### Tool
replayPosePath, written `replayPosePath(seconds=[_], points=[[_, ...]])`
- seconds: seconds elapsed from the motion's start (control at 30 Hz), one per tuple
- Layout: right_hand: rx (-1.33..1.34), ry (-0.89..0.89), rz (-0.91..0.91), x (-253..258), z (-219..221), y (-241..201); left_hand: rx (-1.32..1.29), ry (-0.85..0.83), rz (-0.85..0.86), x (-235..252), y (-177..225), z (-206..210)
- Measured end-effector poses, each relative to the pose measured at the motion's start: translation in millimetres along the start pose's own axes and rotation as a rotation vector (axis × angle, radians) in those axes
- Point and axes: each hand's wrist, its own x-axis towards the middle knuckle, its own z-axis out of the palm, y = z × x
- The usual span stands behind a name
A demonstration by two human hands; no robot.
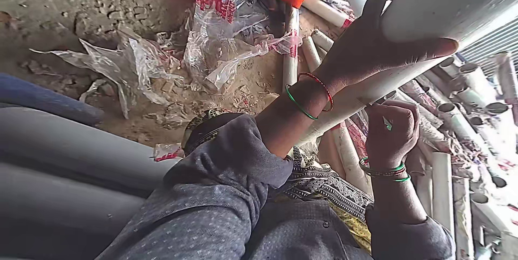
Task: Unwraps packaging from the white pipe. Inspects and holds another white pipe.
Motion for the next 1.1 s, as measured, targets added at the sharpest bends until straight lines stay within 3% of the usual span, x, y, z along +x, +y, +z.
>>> replayPosePath(seconds=[0.2, 0.37, 0.5, 0.6, 0.73, 0.9, 1.1], points=[[-0.019, -0.147, 0.041, -61.5, 29.0, 3.4, -0.002, -0.002, 0.03, -0.9, 0.6, -0.7], [-0.054, -0.442, 0.096, -110.8, 40.2, -0.8, -0.022, 0.004, 0.027, 0.5, -0.8, -0.8], [0.104, -0.198, 0.148, -76.8, 24.1, -3.1, -0.034, 0.016, 0.003, -1.7, 1.4, -3.7], [0.06, -0.086, 0.089, -48.3, 20.7, -1.8, 0.013, 0.003, -0.012, 0.4, -0.5, -1.0], [0.03, -0.115, 0.021, -70.9, 39.3, 6.7, 0.013, -0.004, 0.02, 0.0, -0.8, -3.3], [-0.03, -0.382, 0.075, -123.7, 48.6, 5.8, -0.001, 0.022, 0.005, 1.5, -2.7, -4.3], [0.087, -0.12, 0.154, -58.0, 22.8, -7.5, 0.051, 0.041, -0.008, -0.1, 0.7, -2.9]])
